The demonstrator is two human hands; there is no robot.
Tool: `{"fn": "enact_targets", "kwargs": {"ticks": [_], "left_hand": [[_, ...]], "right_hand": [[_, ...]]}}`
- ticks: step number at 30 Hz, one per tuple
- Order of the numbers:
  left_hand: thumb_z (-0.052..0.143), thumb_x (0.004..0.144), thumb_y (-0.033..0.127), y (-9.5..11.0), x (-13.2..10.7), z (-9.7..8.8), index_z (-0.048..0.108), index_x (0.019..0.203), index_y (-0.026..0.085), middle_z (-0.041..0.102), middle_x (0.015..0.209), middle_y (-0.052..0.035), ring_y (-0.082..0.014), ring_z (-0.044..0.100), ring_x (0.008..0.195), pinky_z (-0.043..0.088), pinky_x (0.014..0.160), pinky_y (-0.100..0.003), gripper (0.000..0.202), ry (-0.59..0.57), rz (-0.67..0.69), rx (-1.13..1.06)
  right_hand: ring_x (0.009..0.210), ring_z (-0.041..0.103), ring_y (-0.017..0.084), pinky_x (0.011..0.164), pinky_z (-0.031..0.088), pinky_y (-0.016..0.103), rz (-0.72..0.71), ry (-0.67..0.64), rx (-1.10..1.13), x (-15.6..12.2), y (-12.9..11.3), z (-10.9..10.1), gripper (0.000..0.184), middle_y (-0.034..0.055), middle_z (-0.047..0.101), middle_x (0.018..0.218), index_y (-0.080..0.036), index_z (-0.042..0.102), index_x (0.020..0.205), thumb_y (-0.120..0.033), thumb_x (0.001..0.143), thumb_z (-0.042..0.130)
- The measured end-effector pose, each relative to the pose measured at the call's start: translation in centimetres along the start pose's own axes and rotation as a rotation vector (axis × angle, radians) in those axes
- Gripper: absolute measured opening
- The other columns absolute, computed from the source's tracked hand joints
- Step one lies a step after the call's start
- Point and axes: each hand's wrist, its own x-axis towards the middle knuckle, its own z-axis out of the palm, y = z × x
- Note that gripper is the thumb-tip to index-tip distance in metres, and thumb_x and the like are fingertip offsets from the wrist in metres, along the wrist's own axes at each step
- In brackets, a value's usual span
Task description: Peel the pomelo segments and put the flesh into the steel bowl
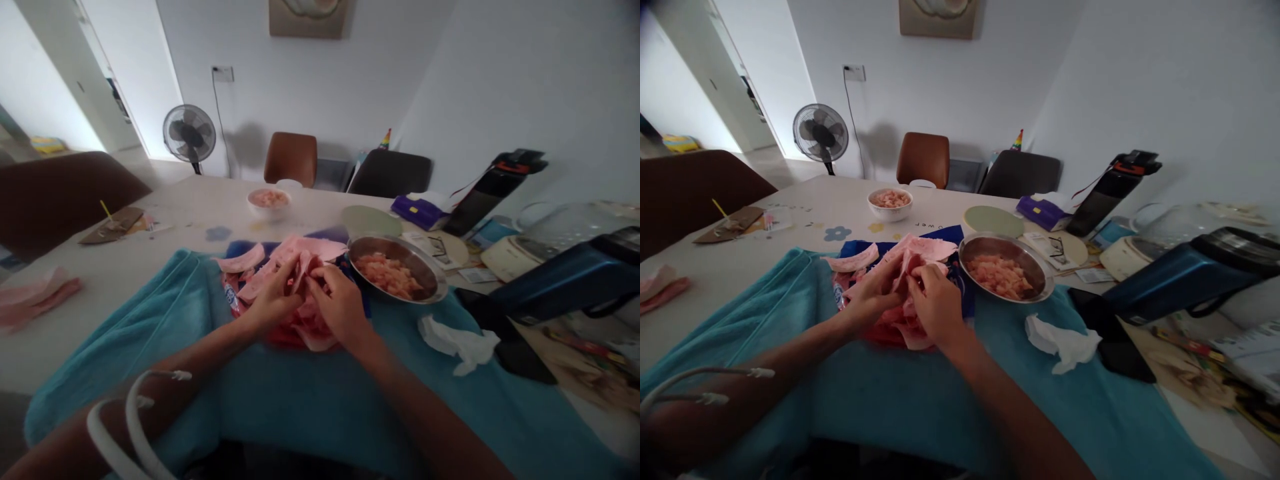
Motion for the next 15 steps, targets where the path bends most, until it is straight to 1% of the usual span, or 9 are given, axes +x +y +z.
{"fn": "enact_targets", "kwargs": {"ticks": [2, 4, 5, 7, 8, 10, 11, 13, 15], "left_hand": [[0.066, 0.066, 0.011, -0.3, 0.0, -0.1, 0.055, 0.147, 0.023, 0.063, 0.131, -0.0096, -0.0267, 0.054, 0.119, 0.046, 0.093, -0.034, 0.082, 0.014, 0.021, 0.006], [0.064, 0.066, 0.010, -0.2, -0.1, 0.0, 0.056, 0.145, 0.026, 0.063, 0.131, -0.0080, -0.0255, 0.055, 0.117, 0.047, 0.088, -0.032, 0.081, 0.022, -0.033, -0.096], [0.063, 0.066, 0.009, 0.0, -0.2, 0.1, 0.058, 0.143, 0.026, 0.064, 0.125, -0.0067, -0.0230, 0.057, 0.110, 0.046, 0.082, -0.029, 0.080, 0.021, -0.082, -0.178], [0.063, 0.063, 0.007, 0.6, -0.3, 0.1, 0.065, 0.131, 0.025, 0.066, 0.100, -0.0031, -0.0155, 0.056, 0.085, 0.042, 0.068, -0.024, 0.070, 0.011, -0.169, -0.330], [0.064, 0.062, 0.007, 0.9, -0.3, 0.1, 0.069, 0.123, 0.023, 0.063, 0.087, -0.0006, -0.0120, 0.051, 0.073, 0.037, 0.060, -0.022, 0.063, 0.006, -0.202, -0.380], [0.066, 0.060, 0.007, 1.4, -0.3, 0.0, 0.072, 0.108, 0.022, 0.053, 0.070, 0.0029, -0.0085, 0.039, 0.059, 0.028, 0.052, -0.021, 0.051, -0.007, -0.250, -0.436], [0.066, 0.059, 0.007, 1.6, -0.3, 0.0, 0.072, 0.104, 0.021, 0.051, 0.068, 0.0035, -0.0081, 0.037, 0.057, 0.026, 0.051, -0.021, 0.048, -0.014, -0.264, -0.453], [0.067, 0.058, 0.007, 1.8, -0.2, -0.1, 0.073, 0.102, 0.021, 0.054, 0.069, 0.0028, -0.0087, 0.040, 0.058, 0.028, 0.052, -0.022, 0.047, -0.022, -0.273, -0.479], [0.068, 0.059, 0.007, 1.8, -0.2, -0.1, 0.073, 0.103, 0.020, 0.058, 0.073, 0.0014, -0.0099, 0.045, 0.062, 0.033, 0.055, -0.023, 0.047, -0.026, -0.278, -0.497]], "right_hand": [[0.069, 0.067, 0.017, 0.061, 0.047, 0.029, -0.099, 0.076, -0.100, -0.2, 0.1, 0.3, 0.012, 0.0038, 0.073, 0.082, -0.022, 0.062, 0.083, -0.020, 0.094, 0.058], [0.065, 0.066, 0.017, 0.057, 0.045, 0.028, -0.192, 0.145, -0.159, -0.4, 0.0, 0.4, 0.015, 0.0028, 0.071, 0.076, -0.022, 0.061, 0.082, -0.020, 0.095, 0.057], [0.066, 0.066, 0.016, 0.057, 0.046, 0.028, -0.233, 0.156, -0.161, -0.5, -0.1, 0.3, 0.015, 0.0026, 0.071, 0.075, -0.022, 0.061, 0.083, -0.021, 0.097, 0.057], [0.068, 0.068, 0.016, 0.060, 0.049, 0.028, -0.285, 0.142, -0.118, -0.5, -0.4, -0.1, 0.014, 0.0029, 0.073, 0.079, -0.022, 0.063, 0.088, -0.022, 0.100, 0.056], [0.071, 0.069, 0.016, 0.062, 0.051, 0.028, -0.288, 0.137, -0.084, -0.5, -0.6, -0.4, 0.012, 0.0033, 0.074, 0.083, -0.022, 0.063, 0.091, -0.022, 0.101, 0.056], [0.078, 0.071, 0.016, 0.067, 0.055, 0.029, -0.251, 0.168, -0.016, -0.4, -0.8, -1.0, 0.009, 0.0044, 0.076, 0.094, -0.023, 0.064, 0.100, -0.020, 0.101, 0.056], [0.082, 0.071, 0.017, 0.067, 0.056, 0.030, -0.218, 0.202, 0.009, -0.3, -0.8, -1.4, 0.009, 0.0054, 0.076, 0.099, -0.024, 0.063, 0.103, -0.018, 0.100, 0.057], [0.085, 0.071, 0.018, 0.065, 0.056, 0.030, -0.149, 0.256, 0.048, -0.2, -0.8, -2.0, 0.013, 0.0069, 0.075, 0.104, -0.024, 0.063, 0.107, -0.018, 0.096, 0.060], [0.077, 0.069, 0.017, 0.060, 0.055, 0.029, -0.085, 0.239, 0.105, -0.1, -0.7, -2.4, 0.015, 0.0056, 0.074, 0.100, -0.023, 0.064, 0.107, -0.021, 0.093, 0.063]]}}
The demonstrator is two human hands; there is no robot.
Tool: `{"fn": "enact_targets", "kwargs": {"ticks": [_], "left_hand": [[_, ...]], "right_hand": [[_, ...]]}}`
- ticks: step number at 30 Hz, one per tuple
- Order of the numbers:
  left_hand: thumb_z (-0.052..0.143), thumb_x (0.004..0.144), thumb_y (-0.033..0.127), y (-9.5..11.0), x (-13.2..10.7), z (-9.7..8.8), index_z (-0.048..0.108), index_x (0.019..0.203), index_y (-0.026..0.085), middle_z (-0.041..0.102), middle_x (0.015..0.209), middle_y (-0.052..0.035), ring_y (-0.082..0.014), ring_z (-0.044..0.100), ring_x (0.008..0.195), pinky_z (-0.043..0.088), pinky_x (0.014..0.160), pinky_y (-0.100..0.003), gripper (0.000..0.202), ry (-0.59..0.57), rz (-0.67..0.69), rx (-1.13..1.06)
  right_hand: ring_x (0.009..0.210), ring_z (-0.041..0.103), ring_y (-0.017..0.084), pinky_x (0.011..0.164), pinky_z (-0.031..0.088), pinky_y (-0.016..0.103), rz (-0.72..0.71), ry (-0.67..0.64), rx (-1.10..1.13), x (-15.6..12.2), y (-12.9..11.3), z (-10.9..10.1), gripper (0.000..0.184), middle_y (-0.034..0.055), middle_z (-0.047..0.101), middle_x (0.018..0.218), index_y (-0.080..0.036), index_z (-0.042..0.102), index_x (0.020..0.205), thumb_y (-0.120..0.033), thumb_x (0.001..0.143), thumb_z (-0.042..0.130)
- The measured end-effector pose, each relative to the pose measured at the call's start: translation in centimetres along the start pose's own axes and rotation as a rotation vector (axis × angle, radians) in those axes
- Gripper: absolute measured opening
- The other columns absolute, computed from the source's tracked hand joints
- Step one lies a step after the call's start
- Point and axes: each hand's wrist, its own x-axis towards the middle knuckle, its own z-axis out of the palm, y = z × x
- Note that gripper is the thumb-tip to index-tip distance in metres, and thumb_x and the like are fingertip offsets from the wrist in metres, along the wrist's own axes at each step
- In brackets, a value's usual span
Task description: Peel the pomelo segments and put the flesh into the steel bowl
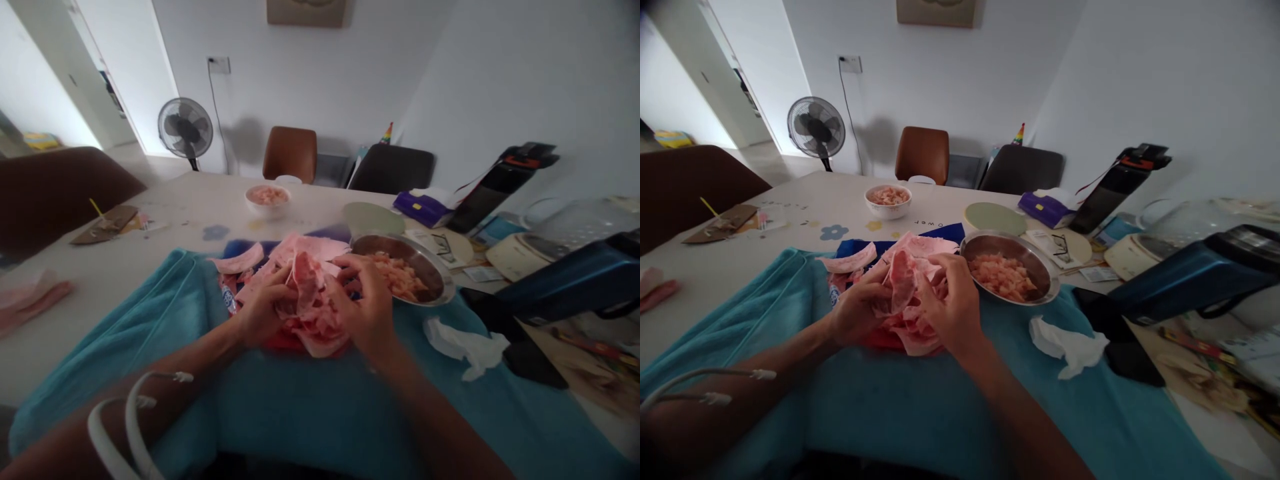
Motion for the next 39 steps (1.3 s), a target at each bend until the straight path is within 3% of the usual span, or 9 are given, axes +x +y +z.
{"fn": "enact_targets", "kwargs": {"ticks": [3, 7, 11, 16, 19, 23, 27, 33, 39], "left_hand": [[0.069, 0.062, 0.010, -0.3, 0.1, -0.2, 0.074, 0.102, 0.020, 0.062, 0.077, 0.0003, -0.0109, 0.051, 0.065, 0.037, 0.057, -0.023, 0.042, 0.017, -0.018, 0.003], [0.070, 0.067, 0.012, -0.8, -0.1, -0.2, 0.073, 0.113, 0.022, 0.067, 0.081, 0.0004, -0.0118, 0.058, 0.068, 0.043, 0.063, -0.023, 0.048, -0.031, -0.014, 0.057], [0.069, 0.070, 0.014, -1.0, -0.4, 0.1, 0.068, 0.133, 0.025, 0.076, 0.108, -0.0042, -0.0218, 0.069, 0.097, 0.052, 0.083, -0.032, 0.065, -0.088, -0.026, 0.084], [0.070, 0.069, 0.014, -1.0, -0.6, 0.1, 0.068, 0.136, 0.025, 0.073, 0.131, -0.0059, -0.0282, 0.063, 0.122, 0.048, 0.097, -0.035, 0.068, -0.060, 0.009, 0.122], [0.070, 0.069, 0.015, -0.8, -0.6, 0.1, 0.068, 0.136, 0.024, 0.075, 0.122, -0.0067, -0.0269, 0.066, 0.113, 0.048, 0.090, -0.033, 0.068, -0.056, -0.021, 0.128], [0.069, 0.068, 0.015, -0.4, -0.6, 0.2, 0.067, 0.138, 0.022, 0.077, 0.101, -0.0062, -0.0205, 0.067, 0.086, 0.048, 0.077, -0.030, 0.070, -0.065, -0.053, 0.089], [0.069, 0.067, 0.015, -0.2, -0.5, 0.4, 0.067, 0.136, 0.019, 0.074, 0.089, -0.0049, -0.0152, 0.059, 0.071, 0.044, 0.069, -0.027, 0.069, -0.062, -0.059, 0.080], [0.070, 0.065, 0.013, -0.3, -0.3, 0.1, 0.074, 0.122, 0.018, 0.069, 0.081, -0.0021, -0.0131, 0.057, 0.069, 0.043, 0.067, -0.026, 0.058, -0.054, -0.053, 0.050], [0.070, 0.066, 0.012, -0.4, -0.1, -0.2, 0.076, 0.114, 0.018, 0.066, 0.076, -0.0016, -0.0121, 0.054, 0.066, 0.042, 0.063, -0.024, 0.050, -0.035, -0.052, 0.049]], "right_hand": [[0.065, 0.066, 0.014, 0.057, 0.055, 0.027, 0.092, -0.072, 0.082, 0.0, 0.0, -0.1, 0.017, 0.0013, 0.073, 0.087, -0.022, 0.066, 0.106, -0.025, 0.089, 0.067], [0.069, 0.068, 0.016, 0.065, 0.058, 0.031, 0.113, -0.097, 0.046, -0.3, 0.2, 0.3, 0.021, 0.0033, 0.076, 0.090, -0.022, 0.068, 0.106, -0.029, 0.086, 0.071], [0.073, 0.070, 0.018, 0.069, 0.059, 0.034, 0.095, -0.067, -0.007, -0.6, 0.6, 0.5, 0.013, 0.0051, 0.077, 0.092, -0.022, 0.069, 0.102, -0.028, 0.091, 0.066], [0.079, 0.072, 0.020, 0.075, 0.059, 0.035, 0.080, -0.055, -0.017, -0.8, 0.4, 0.3, 0.010, 0.0057, 0.078, 0.091, -0.022, 0.070, 0.096, -0.027, 0.094, 0.061], [0.074, 0.071, 0.018, 0.070, 0.058, 0.033, 0.189, -0.041, 0.075, -0.7, -0.1, 0.1, 0.013, 0.0045, 0.078, 0.088, -0.022, 0.073, 0.094, -0.030, 0.093, 0.061], [0.055, 0.062, 0.014, 0.056, 0.053, 0.029, 0.471, -0.065, 0.278, -0.1, -0.6, -0.1, 0.017, 0.0002, 0.072, 0.072, -0.022, 0.076, 0.088, -0.037, 0.086, 0.068], [0.062, 0.063, 0.015, 0.059, 0.053, 0.029, 0.653, -0.077, 0.424, 0.2, -0.1, -0.2, 0.020, -0.0001, 0.070, 0.070, -0.022, 0.080, 0.084, -0.041, 0.079, 0.074], [0.077, 0.070, 0.017, 0.073, 0.058, 0.032, 0.525, -0.092, 0.396, -0.1, 0.5, -0.3, 0.017, 0.0010, 0.078, 0.084, -0.024, 0.081, 0.090, -0.036, 0.085, 0.070], [0.084, 0.075, 0.019, 0.072, 0.063, 0.033, 0.351, -0.129, 0.294, -0.3, -0.2, -0.8, 0.017, 0.0033, 0.081, 0.099, -0.024, 0.077, 0.101, -0.028, 0.089, 0.066]]}}
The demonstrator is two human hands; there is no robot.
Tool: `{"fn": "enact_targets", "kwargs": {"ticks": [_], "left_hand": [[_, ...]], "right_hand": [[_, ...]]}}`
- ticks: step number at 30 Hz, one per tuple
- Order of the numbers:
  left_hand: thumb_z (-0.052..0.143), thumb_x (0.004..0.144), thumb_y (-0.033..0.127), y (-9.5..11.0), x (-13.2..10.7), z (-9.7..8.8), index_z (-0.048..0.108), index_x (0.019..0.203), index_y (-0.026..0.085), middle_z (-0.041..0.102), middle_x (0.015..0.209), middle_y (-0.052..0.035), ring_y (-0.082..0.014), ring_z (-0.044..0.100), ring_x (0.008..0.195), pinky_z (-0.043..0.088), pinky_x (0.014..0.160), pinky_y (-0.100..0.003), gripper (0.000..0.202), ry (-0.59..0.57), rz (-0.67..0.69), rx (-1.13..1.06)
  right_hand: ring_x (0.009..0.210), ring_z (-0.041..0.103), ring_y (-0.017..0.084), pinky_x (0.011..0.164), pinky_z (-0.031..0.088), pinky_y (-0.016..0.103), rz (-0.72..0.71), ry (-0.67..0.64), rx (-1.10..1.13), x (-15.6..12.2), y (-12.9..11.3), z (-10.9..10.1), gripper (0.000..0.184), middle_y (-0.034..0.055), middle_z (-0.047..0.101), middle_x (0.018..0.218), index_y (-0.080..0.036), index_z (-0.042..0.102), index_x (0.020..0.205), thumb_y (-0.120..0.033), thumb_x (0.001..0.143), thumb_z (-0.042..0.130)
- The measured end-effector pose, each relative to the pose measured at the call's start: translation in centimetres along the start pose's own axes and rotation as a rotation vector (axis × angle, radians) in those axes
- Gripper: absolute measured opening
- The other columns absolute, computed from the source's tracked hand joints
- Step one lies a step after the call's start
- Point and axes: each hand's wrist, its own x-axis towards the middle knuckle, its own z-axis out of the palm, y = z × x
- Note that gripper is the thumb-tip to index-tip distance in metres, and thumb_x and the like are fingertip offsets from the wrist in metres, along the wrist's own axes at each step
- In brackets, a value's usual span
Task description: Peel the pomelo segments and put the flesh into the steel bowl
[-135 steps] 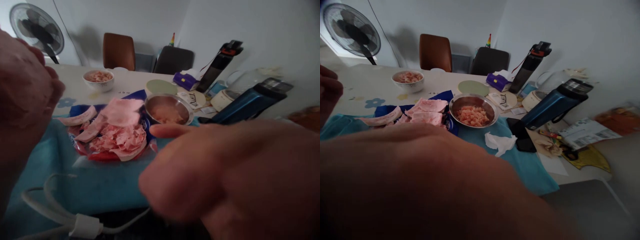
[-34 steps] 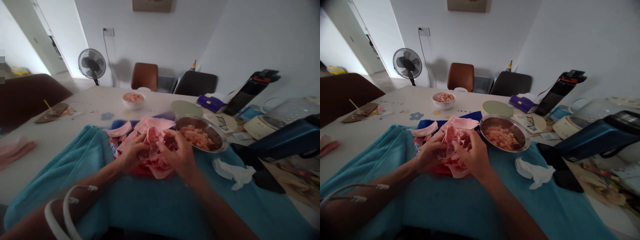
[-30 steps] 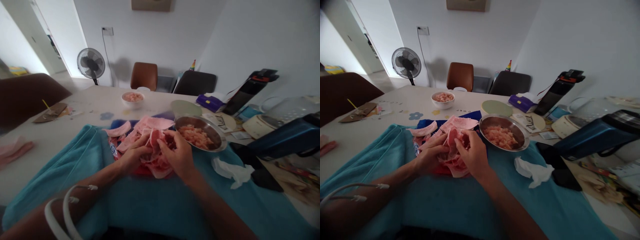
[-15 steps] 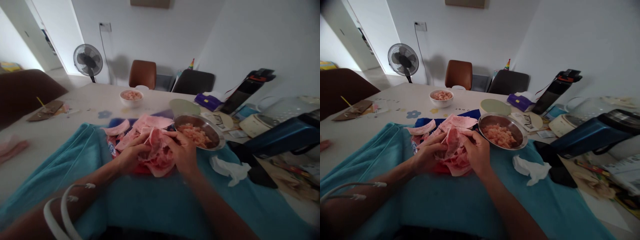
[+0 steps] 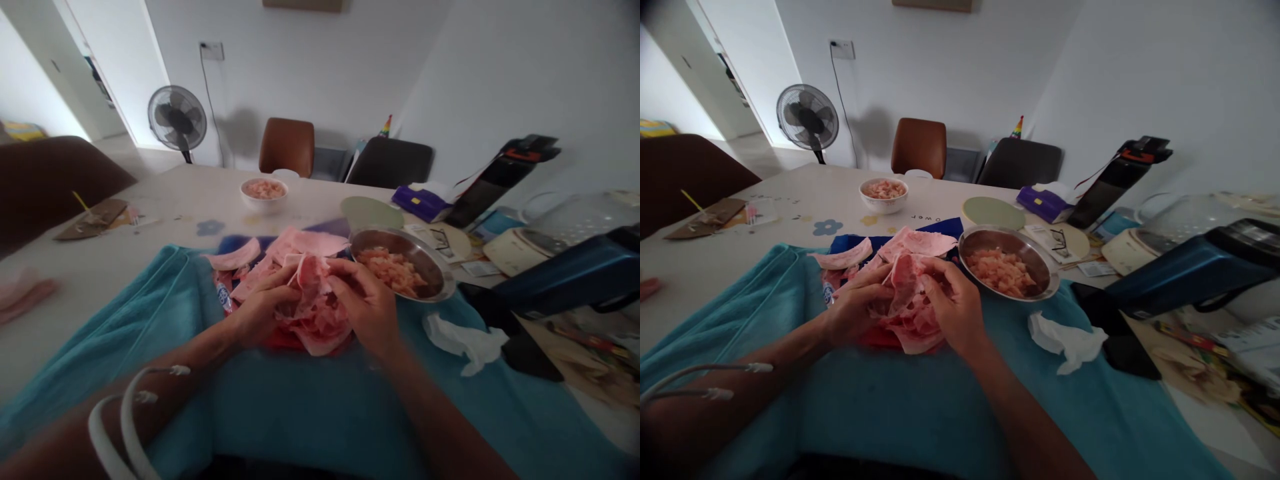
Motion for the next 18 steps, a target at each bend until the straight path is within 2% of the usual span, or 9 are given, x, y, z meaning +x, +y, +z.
{"fn": "enact_targets", "kwargs": {"ticks": [5, 7, 10, 14, 18], "left_hand": [[0.068, 0.067, 0.011, 0.10, -0.10, 0.12, 0.076, 0.115, 0.017, 0.064, 0.075, -0.0014, -0.0129, 0.055, 0.068, 0.045, 0.066, -0.024, 0.049, -0.011, 0.007, 0.016], [0.067, 0.068, 0.011, 0.12, -0.13, 0.12, 0.076, 0.116, 0.017, 0.065, 0.076, -0.0015, -0.0127, 0.055, 0.068, 0.046, 0.066, -0.024, 0.049, -0.022, 0.007, 0.028], [0.067, 0.068, 0.011, 0.04, -0.08, 0.02, 0.075, 0.118, 0.018, 0.065, 0.077, -0.0011, -0.0131, 0.056, 0.069, 0.045, 0.067, -0.025, 0.051, -0.011, 0.003, 0.039], [0.069, 0.067, 0.012, -0.23, 0.02, -0.18, 0.075, 0.118, 0.020, 0.059, 0.071, 0.0022, -0.0087, 0.044, 0.060, 0.041, 0.066, -0.025, 0.053, 0.028, 0.006, 0.068], [0.071, 0.067, 0.014, -0.23, -0.04, -0.20, 0.075, 0.118, 0.020, 0.059, 0.072, 0.0004, -0.0117, 0.048, 0.065, 0.038, 0.064, -0.026, 0.051, 0.048, 0.015, 0.102]], "right_hand": [[0.096, 0.075, 0.018, 0.087, 0.062, 0.036, -0.206, -0.032, -0.116, -0.09, 0.42, -0.12, 0.017, 0.0021, 0.080, 0.103, -0.026, 0.075, 0.102, -0.019, 0.095, 0.061], [0.098, 0.074, 0.018, 0.089, 0.061, 0.035, -0.248, -0.049, -0.154, -0.06, 0.60, -0.15, 0.018, 0.0023, 0.079, 0.104, -0.025, 0.074, 0.103, -0.017, 0.095, 0.060], [0.093, 0.074, 0.019, 0.081, 0.061, 0.033, -0.226, -0.060, -0.183, 0.01, 0.62, -0.20, 0.014, 0.0032, 0.078, 0.102, -0.024, 0.072, 0.102, -0.020, 0.094, 0.062], [0.077, 0.070, 0.016, 0.069, 0.058, 0.030, -0.206, -0.077, -0.216, 0.11, 0.45, -0.25, 0.007, 0.0020, 0.074, 0.089, -0.023, 0.067, 0.093, -0.021, 0.092, 0.061], [0.075, 0.067, 0.016, 0.069, 0.056, 0.030, -0.250, -0.074, -0.257, 0.02, 0.60, -0.18, 0.009, 0.0012, 0.070, 0.083, -0.024, 0.059, 0.082, -0.019, 0.090, 0.059]]}}
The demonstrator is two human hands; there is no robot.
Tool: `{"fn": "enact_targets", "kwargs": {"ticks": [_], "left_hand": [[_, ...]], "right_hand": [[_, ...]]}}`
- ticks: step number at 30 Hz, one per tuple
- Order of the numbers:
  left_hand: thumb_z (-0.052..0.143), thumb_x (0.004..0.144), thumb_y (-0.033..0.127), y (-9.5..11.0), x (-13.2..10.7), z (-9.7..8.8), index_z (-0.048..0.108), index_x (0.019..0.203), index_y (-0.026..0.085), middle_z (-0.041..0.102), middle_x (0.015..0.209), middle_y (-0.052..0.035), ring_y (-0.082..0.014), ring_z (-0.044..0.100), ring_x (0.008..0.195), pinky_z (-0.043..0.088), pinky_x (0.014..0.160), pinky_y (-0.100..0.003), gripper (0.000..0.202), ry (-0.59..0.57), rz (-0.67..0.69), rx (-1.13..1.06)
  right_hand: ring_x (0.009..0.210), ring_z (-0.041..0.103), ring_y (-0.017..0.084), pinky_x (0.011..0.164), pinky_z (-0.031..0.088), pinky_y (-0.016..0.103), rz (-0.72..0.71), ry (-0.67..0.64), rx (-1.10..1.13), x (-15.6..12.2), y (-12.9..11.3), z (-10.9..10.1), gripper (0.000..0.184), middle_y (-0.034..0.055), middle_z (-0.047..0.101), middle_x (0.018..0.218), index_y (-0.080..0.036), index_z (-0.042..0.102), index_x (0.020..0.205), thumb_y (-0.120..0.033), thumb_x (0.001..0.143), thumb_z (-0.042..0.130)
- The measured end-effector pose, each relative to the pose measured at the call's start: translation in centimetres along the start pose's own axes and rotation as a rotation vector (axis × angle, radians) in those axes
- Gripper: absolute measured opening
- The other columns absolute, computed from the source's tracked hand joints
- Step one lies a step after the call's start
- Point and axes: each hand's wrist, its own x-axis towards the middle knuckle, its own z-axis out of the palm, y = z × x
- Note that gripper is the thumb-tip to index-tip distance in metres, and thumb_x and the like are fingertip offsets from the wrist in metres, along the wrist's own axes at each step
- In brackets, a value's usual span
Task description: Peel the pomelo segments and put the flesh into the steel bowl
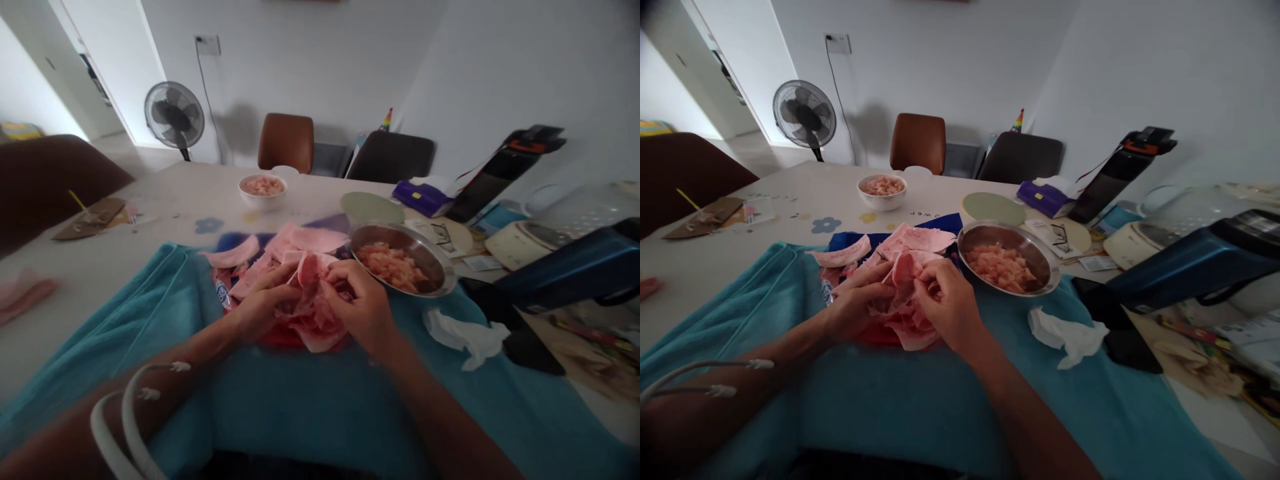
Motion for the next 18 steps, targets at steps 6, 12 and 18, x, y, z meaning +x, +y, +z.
{"fn": "enact_targets", "kwargs": {"ticks": [6, 12, 18], "left_hand": [[0.069, 0.071, 0.013, 0.0, -0.1, -0.1, 0.074, 0.124, 0.023, 0.066, 0.087, -0.0028, -0.0135, 0.052, 0.072, 0.040, 0.067, -0.027, 0.054, -0.030, 0.063, 0.060], [0.069, 0.075, 0.014, -0.6, -0.1, -0.4, 0.072, 0.129, 0.025, 0.069, 0.098, -0.0040, -0.0140, 0.054, 0.076, 0.043, 0.071, -0.028, 0.055, -0.033, 0.092, 0.091], [0.069, 0.074, 0.011, -0.6, -0.2, -0.2, 0.071, 0.132, 0.026, 0.071, 0.105, -0.0042, -0.0169, 0.058, 0.085, 0.045, 0.074, -0.028, 0.060, -0.017, 0.116, 0.138]], "right_hand": [[0.079, 0.070, 0.018, 0.071, 0.060, 0.034, -0.029, 0.029, -0.033, -0.4, 0.2, 0.1, 0.010, 0.0028, 0.074, 0.096, -0.026, 0.064, 0.102, -0.022, 0.093, 0.061], [0.089, 0.073, 0.021, 0.079, 0.061, 0.037, -0.104, 0.025, -0.138, -0.5, 0.6, 0.2, 0.012, 0.0044, 0.075, 0.097, -0.026, 0.066, 0.101, -0.019, 0.097, 0.057], [0.084, 0.070, 0.021, 0.072, 0.057, 0.034, -0.112, 0.081, -0.294, -0.5, 1.5, 0.9, 0.008, 0.0062, 0.071, 0.092, -0.024, 0.062, 0.092, -0.020, 0.096, 0.056]]}}
